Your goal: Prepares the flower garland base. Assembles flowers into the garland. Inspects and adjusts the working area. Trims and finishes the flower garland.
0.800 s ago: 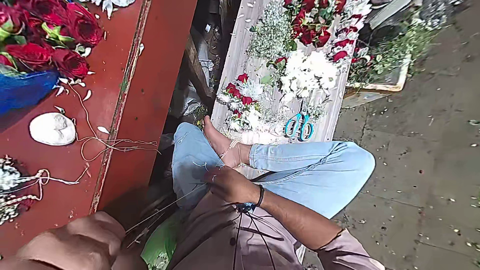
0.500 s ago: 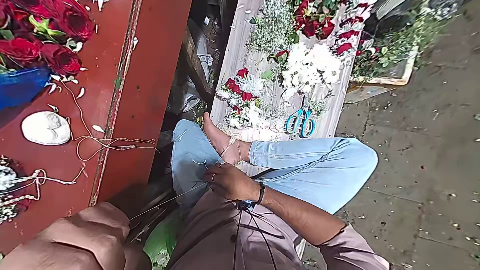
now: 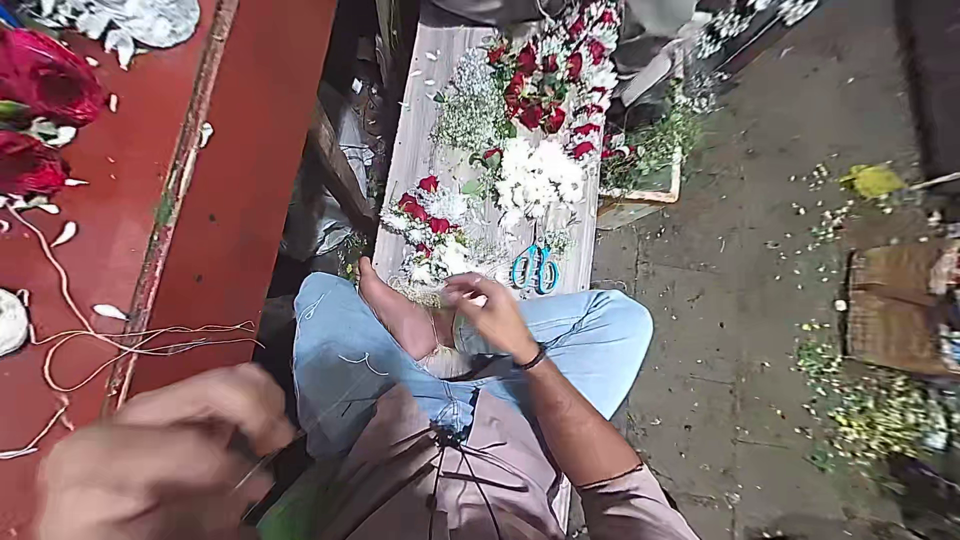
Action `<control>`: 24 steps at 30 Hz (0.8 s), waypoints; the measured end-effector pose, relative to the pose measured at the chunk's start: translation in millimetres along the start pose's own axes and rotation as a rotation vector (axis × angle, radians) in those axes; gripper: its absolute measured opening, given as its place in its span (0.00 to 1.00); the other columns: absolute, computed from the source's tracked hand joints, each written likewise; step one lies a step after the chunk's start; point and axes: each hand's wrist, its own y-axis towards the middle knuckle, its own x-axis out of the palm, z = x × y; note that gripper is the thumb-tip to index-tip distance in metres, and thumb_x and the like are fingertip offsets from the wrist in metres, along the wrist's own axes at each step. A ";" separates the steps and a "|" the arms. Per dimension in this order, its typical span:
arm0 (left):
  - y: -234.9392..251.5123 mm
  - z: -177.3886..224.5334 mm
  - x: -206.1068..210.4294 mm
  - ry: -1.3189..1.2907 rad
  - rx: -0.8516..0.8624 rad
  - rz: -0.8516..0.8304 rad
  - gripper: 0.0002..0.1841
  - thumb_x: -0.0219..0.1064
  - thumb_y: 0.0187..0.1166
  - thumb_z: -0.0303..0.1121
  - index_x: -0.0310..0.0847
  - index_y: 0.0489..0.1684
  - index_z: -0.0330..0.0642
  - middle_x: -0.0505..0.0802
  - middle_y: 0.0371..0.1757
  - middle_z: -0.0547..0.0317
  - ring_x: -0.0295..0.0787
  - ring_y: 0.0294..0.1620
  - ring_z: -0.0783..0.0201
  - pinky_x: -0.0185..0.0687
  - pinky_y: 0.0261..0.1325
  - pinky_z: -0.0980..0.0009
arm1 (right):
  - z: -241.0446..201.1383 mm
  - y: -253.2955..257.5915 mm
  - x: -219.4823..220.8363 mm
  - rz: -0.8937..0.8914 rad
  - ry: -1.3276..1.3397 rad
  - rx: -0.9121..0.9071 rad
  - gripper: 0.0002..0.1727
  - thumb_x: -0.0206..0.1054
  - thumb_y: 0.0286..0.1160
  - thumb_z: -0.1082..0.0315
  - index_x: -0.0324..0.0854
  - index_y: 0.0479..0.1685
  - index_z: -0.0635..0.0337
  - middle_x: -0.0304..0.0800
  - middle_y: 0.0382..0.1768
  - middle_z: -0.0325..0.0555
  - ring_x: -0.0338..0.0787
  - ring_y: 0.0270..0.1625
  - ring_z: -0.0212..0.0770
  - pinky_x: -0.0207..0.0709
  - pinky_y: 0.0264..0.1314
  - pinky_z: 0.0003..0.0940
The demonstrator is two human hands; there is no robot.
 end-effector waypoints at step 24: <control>29.8 -100.9 54.7 -0.402 -0.548 0.246 0.15 0.55 0.82 0.28 0.89 0.32 0.36 0.94 0.43 0.53 0.89 0.40 0.64 0.87 0.47 0.66 | -40.5 -5.9 33.3 -0.012 0.611 -0.156 0.07 0.74 0.70 0.73 0.93 0.43 0.65 0.90 0.33 0.41 0.82 0.29 0.28 0.77 0.32 0.24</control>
